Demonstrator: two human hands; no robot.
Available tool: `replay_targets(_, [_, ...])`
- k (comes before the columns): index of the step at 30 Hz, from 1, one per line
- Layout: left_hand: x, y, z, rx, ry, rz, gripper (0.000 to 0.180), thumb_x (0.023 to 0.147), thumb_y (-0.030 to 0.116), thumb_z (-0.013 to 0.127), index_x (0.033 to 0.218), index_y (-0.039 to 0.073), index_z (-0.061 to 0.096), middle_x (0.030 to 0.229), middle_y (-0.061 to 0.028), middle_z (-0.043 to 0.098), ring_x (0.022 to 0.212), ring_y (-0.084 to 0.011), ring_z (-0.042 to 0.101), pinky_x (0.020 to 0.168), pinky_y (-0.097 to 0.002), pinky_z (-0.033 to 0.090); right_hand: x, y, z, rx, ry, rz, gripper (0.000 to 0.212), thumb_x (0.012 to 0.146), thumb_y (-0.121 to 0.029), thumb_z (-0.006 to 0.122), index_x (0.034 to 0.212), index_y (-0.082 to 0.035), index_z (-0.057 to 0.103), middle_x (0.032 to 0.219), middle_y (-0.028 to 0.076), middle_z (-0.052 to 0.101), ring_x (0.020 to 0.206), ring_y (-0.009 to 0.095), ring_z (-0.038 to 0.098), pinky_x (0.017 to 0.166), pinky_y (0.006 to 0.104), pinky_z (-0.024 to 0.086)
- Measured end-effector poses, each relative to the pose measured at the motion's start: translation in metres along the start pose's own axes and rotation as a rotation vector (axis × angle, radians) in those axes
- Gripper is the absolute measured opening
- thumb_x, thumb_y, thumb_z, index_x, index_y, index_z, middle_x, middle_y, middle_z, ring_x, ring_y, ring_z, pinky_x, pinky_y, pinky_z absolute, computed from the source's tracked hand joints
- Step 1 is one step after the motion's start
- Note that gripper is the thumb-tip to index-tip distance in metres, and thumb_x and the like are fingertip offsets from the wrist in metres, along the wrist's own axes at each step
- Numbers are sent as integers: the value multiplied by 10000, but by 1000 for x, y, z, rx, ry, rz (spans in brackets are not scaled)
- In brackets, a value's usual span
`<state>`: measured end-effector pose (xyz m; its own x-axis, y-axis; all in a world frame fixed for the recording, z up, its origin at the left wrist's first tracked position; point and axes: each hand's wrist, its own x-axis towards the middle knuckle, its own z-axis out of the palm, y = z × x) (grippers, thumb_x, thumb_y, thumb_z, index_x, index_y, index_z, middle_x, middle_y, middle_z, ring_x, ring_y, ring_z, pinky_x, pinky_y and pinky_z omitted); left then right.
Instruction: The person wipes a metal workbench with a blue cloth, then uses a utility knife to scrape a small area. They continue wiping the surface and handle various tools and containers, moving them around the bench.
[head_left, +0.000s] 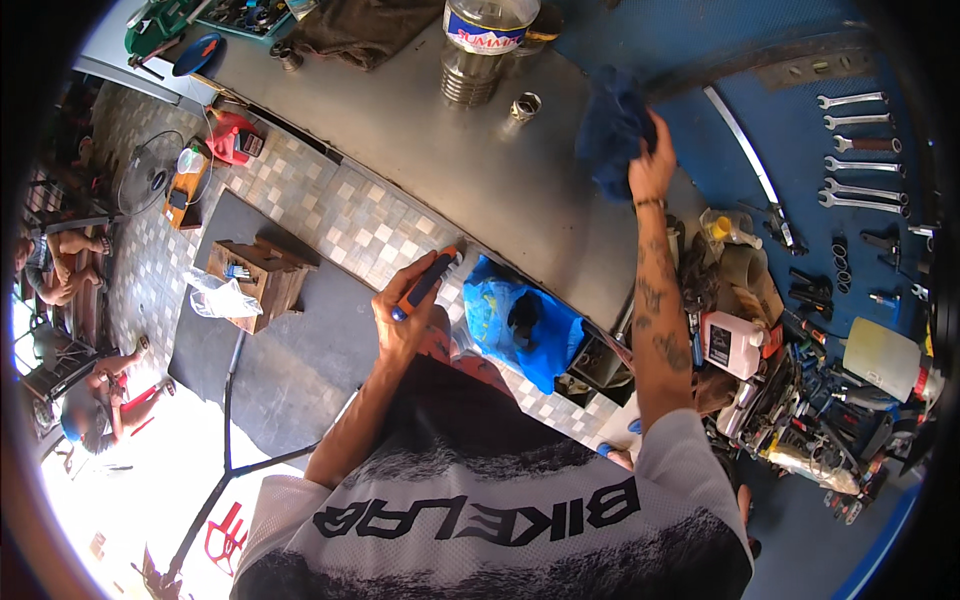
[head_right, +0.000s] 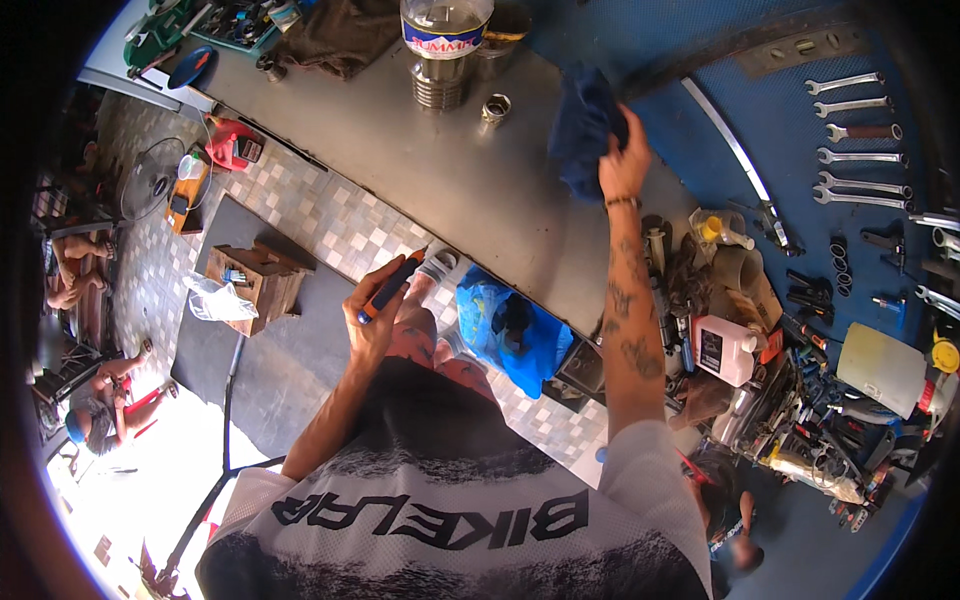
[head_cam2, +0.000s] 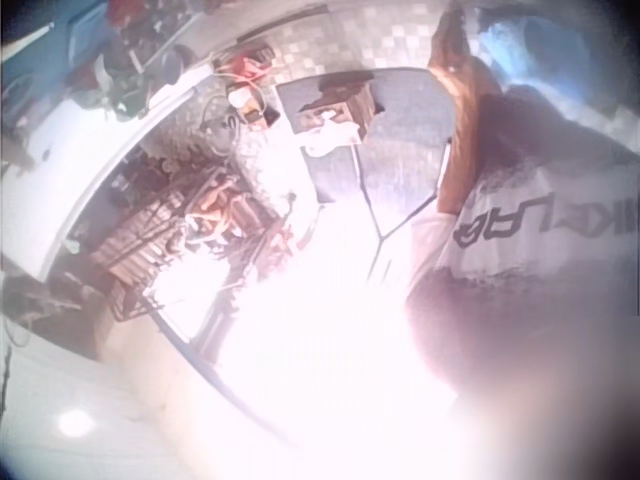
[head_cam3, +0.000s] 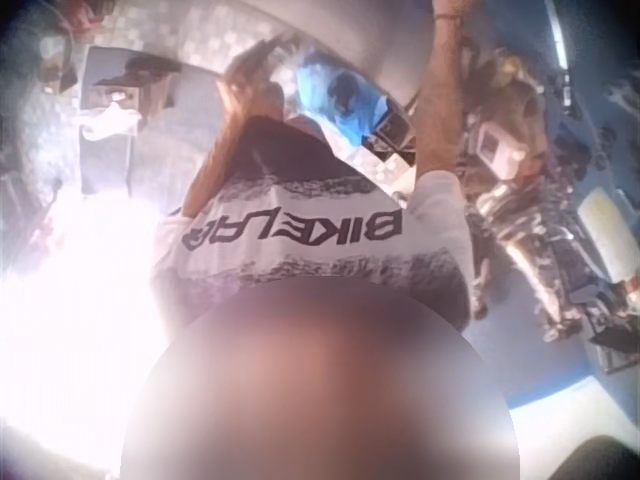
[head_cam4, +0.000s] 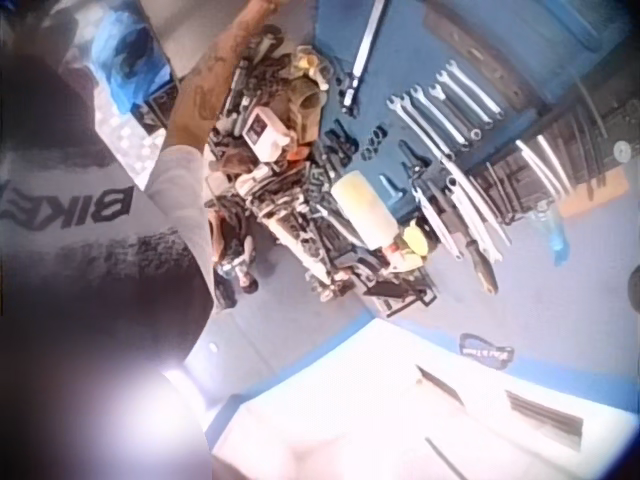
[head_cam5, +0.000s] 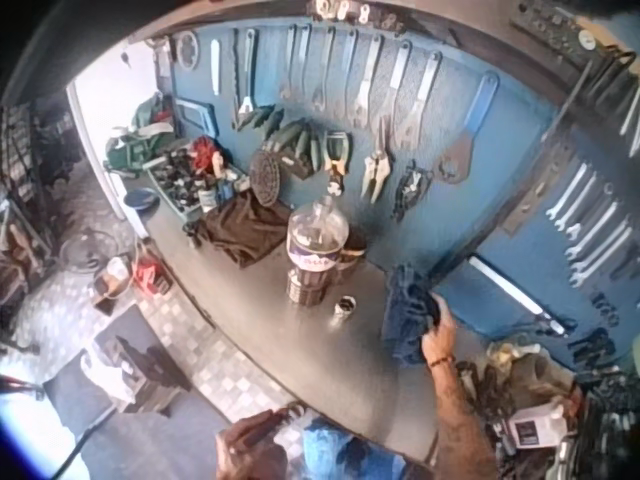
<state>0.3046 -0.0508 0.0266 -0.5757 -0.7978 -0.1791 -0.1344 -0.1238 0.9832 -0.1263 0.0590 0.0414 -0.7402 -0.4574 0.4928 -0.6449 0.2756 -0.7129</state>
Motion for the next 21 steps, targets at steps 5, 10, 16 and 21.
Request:
replay_targets(5, [1, -2, -16, 116, 3, -55, 398, 936, -6, 755, 1331, -3, 715, 1259, -92, 774, 1071, -111, 699, 935, -259, 539, 42, 52, 78, -494, -505, -92, 796, 823, 6, 645, 1578, -158, 454, 1611, 256, 431, 1460, 465, 429, 1200, 519, 407])
replay_targets(10, [1, -1, -33, 87, 16, -164, 398, 928, -11, 759, 1323, 0, 716, 1244, -105, 776, 1086, -134, 710, 959, -282, 543, -29, 73, 75, -426, -414, -336, 676, 779, 64, 659, 1431, -110, 607, 1629, 189, 454, 1470, 405, 456, 1213, 522, 393])
replay_targets(16, [15, -11, -37, 155, 51, -100, 409, 914, 25, 760, 1321, 12, 729, 1104, -102, 789, 1016, -134, 725, 890, -279, 568, -198, -47, 8, -263, -558, -51, 688, 673, 124, 530, 1271, -142, 741, 1521, 127, 594, 1390, 361, 539, 1187, 510, 385])
replay_targets(21, [25, -4, -28, 35, 4, -84, 389, 934, 18, 747, 1319, -23, 709, 1164, -134, 765, 1084, -183, 726, 925, -315, 594, -197, -96, 6, -93, -696, 268, 447, 752, 41, 539, 1125, -86, 751, 1213, 165, 735, 1105, 425, 674, 1003, 482, 535])
